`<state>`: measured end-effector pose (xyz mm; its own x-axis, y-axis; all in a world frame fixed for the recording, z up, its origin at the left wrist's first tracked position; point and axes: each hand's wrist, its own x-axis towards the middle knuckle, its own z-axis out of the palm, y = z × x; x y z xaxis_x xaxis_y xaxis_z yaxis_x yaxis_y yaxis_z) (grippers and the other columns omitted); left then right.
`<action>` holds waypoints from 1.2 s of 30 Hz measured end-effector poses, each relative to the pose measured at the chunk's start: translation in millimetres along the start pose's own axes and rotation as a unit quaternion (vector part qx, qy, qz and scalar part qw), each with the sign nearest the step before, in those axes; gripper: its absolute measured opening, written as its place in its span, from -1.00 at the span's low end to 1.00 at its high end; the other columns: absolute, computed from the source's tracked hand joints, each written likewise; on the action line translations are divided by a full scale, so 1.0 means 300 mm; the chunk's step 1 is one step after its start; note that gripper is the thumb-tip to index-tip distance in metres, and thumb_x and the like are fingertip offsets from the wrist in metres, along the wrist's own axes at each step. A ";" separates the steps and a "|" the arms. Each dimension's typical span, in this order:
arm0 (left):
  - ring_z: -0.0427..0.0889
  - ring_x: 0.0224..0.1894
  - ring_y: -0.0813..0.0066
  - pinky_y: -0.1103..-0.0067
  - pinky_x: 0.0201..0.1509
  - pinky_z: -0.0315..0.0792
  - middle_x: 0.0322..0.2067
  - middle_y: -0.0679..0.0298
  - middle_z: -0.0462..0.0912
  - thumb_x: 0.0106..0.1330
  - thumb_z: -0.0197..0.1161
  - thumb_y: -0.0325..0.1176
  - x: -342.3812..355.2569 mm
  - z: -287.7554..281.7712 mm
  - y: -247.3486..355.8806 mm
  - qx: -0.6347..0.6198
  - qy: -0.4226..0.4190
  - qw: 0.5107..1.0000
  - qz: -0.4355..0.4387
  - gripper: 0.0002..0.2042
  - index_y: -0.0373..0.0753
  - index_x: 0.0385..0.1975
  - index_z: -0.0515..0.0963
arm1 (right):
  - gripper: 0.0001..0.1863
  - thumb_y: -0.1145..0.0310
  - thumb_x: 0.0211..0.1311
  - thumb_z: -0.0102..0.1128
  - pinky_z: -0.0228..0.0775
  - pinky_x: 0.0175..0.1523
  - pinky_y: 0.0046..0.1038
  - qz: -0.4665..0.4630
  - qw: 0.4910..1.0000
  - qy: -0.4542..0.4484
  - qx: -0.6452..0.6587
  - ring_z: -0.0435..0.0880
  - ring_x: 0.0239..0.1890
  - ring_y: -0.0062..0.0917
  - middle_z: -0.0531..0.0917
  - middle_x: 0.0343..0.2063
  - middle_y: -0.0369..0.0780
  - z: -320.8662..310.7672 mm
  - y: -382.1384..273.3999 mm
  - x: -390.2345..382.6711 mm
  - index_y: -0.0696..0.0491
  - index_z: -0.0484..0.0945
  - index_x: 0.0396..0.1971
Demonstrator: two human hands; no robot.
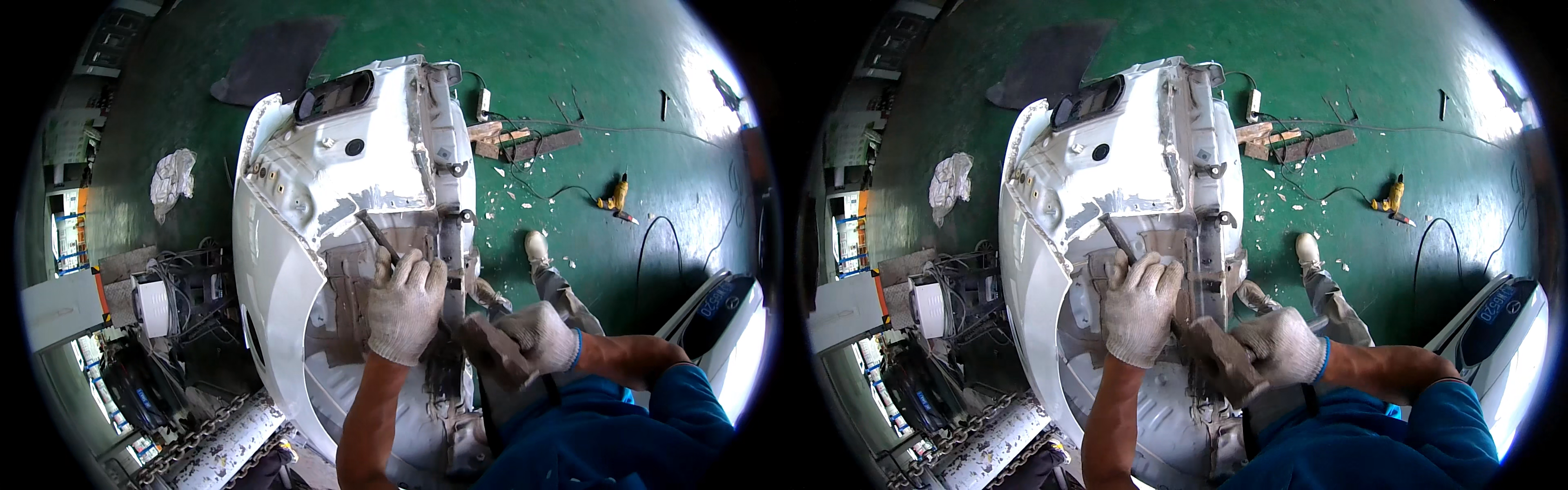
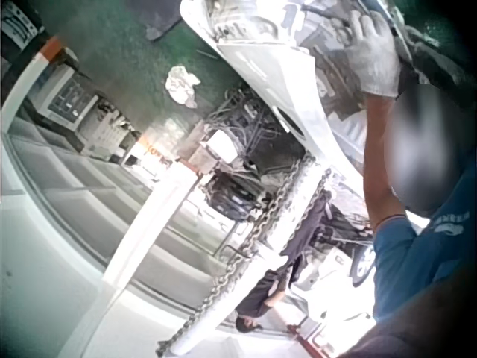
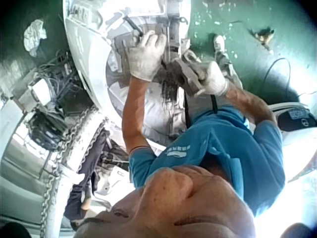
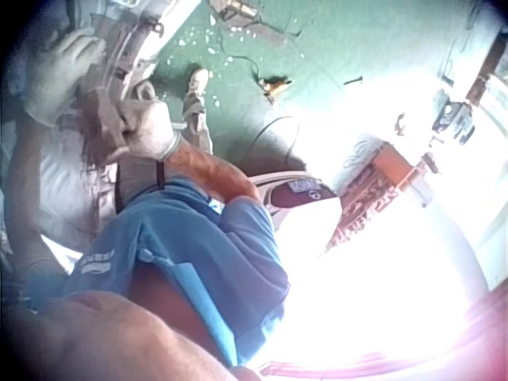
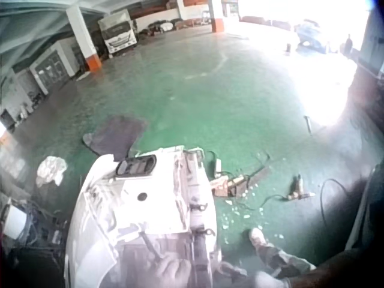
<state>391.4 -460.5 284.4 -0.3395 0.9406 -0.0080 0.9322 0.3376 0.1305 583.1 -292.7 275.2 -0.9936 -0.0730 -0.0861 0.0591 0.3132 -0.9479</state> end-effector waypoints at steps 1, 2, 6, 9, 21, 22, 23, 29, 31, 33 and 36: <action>0.57 0.15 0.27 0.03 0.39 0.29 -0.20 0.18 0.65 0.20 0.24 -0.35 -0.001 0.000 0.005 -0.005 0.005 1.000 -0.007 -0.68 -0.26 -0.05 0.63 | -0.63 0.15 -0.05 0.53 0.51 -0.36 -0.29 -0.013 1.000 -0.002 -0.016 0.69 -0.46 -0.22 0.67 -0.48 -0.18 -0.015 -0.019 -0.006 0.06 0.66 -0.30; 0.57 0.15 0.28 0.03 0.38 0.30 -0.19 0.18 0.65 0.20 0.24 -0.35 -0.003 -0.001 0.007 -0.009 0.003 1.000 -0.011 -0.68 -0.26 -0.04 0.63 | -0.66 0.20 -0.05 0.47 0.49 -0.40 -0.30 -0.041 0.999 -0.016 -0.019 0.67 -0.48 -0.25 0.66 -0.50 -0.18 -0.039 -0.038 -0.013 0.06 0.67 -0.28; 0.56 0.16 0.28 0.03 0.38 0.30 -0.19 0.18 0.65 0.21 0.23 -0.36 -0.001 -0.013 0.005 -0.025 -0.003 0.999 -0.029 -0.69 -0.25 -0.04 0.63 | -0.74 0.29 0.02 0.35 0.47 -0.41 -0.29 -0.234 0.970 -0.045 -0.054 0.67 -0.47 -0.28 0.63 -0.51 -0.20 -0.085 -0.098 -0.047 0.06 0.65 -0.28; 0.57 0.16 0.30 0.08 0.39 0.31 -0.15 0.23 0.66 0.18 0.27 -0.39 -0.001 0.016 -0.003 0.002 -0.012 1.000 -0.011 -0.67 -0.20 -0.02 0.62 | -0.78 0.23 0.09 0.41 0.47 -0.46 -0.31 -0.161 0.983 -0.007 -0.083 0.66 -0.54 -0.31 0.64 -0.55 -0.21 0.045 0.150 -0.029 0.02 0.66 -0.33; 0.55 0.14 0.26 -0.03 0.38 0.27 -0.24 0.21 0.61 0.17 0.25 -0.36 -0.011 0.027 -0.014 -0.026 0.003 1.000 -0.002 -0.72 -0.24 -0.12 0.65 | -0.69 0.33 -0.09 0.51 0.55 -0.33 -0.29 -0.016 1.000 -0.015 -0.019 0.70 -0.44 -0.18 0.66 -0.49 -0.14 -0.033 0.071 0.003 0.08 0.66 -0.31; 0.55 0.14 0.26 -0.04 0.38 0.28 -0.25 0.21 0.61 0.17 0.26 -0.36 -0.017 0.025 -0.021 -0.019 0.004 1.000 0.009 -0.72 -0.24 -0.12 0.65 | -0.69 0.33 -0.10 0.51 0.55 -0.33 -0.29 -0.019 0.999 -0.022 -0.028 0.70 -0.44 -0.18 0.66 -0.49 -0.14 -0.042 0.074 -0.002 0.07 0.66 -0.31; 0.55 0.14 0.26 -0.04 0.38 0.28 -0.26 0.22 0.60 0.17 0.26 -0.35 -0.024 0.021 -0.031 -0.012 0.005 1.000 0.020 -0.72 -0.24 -0.12 0.65 | -0.69 0.33 -0.10 0.52 0.54 -0.33 -0.29 -0.022 0.999 -0.029 -0.037 0.70 -0.44 -0.18 0.66 -0.49 -0.14 -0.050 0.077 -0.005 0.07 0.66 -0.31; 0.57 0.11 0.28 -0.05 0.39 0.30 -0.23 0.23 0.63 0.17 0.25 -0.37 -0.051 0.015 -0.048 -0.015 -0.020 0.998 0.054 -0.72 -0.23 -0.11 0.65 | -0.67 0.20 0.03 0.52 0.47 -0.39 -0.31 -0.021 0.999 -0.028 0.030 0.65 -0.51 -0.23 0.62 -0.53 -0.15 -0.034 0.097 -0.023 0.09 0.59 -0.38; 0.58 0.09 0.28 -0.04 0.38 0.32 -0.26 0.23 0.61 0.17 0.25 -0.37 -0.047 0.022 -0.042 -0.023 -0.026 0.997 0.069 -0.73 -0.24 -0.13 0.65 | -0.63 0.15 0.02 0.55 0.48 -0.39 -0.33 -0.015 0.999 -0.030 0.034 0.66 -0.50 -0.28 0.63 -0.52 -0.17 -0.022 0.117 -0.038 0.09 0.59 -0.39; 0.58 0.08 0.28 -0.03 0.37 0.34 -0.28 0.23 0.60 0.17 0.25 -0.36 -0.039 0.034 -0.041 -0.025 -0.035 0.996 0.083 -0.74 -0.25 -0.15 0.65 | -0.61 0.13 0.00 0.57 0.48 -0.38 -0.35 -0.005 0.999 -0.033 0.036 0.67 -0.50 -0.31 0.63 -0.52 -0.18 -0.018 0.125 -0.044 0.09 0.59 -0.39; 0.56 0.07 0.26 -0.01 0.38 0.34 -0.31 0.22 0.59 0.19 0.24 -0.34 -0.038 0.033 -0.044 -0.020 -0.053 0.994 0.092 -0.75 -0.26 -0.16 0.66 | -0.61 0.13 -0.01 0.58 0.48 -0.38 -0.37 0.007 0.998 -0.036 0.044 0.67 -0.49 -0.34 0.64 -0.52 -0.19 -0.022 0.117 -0.034 0.08 0.59 -0.39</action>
<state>384.2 -475.4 272.9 -0.1461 0.9857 -0.0835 0.9710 0.1590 0.1783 594.5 -274.7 244.8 -0.9833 -0.1387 -0.1178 0.0837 0.2305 -0.9695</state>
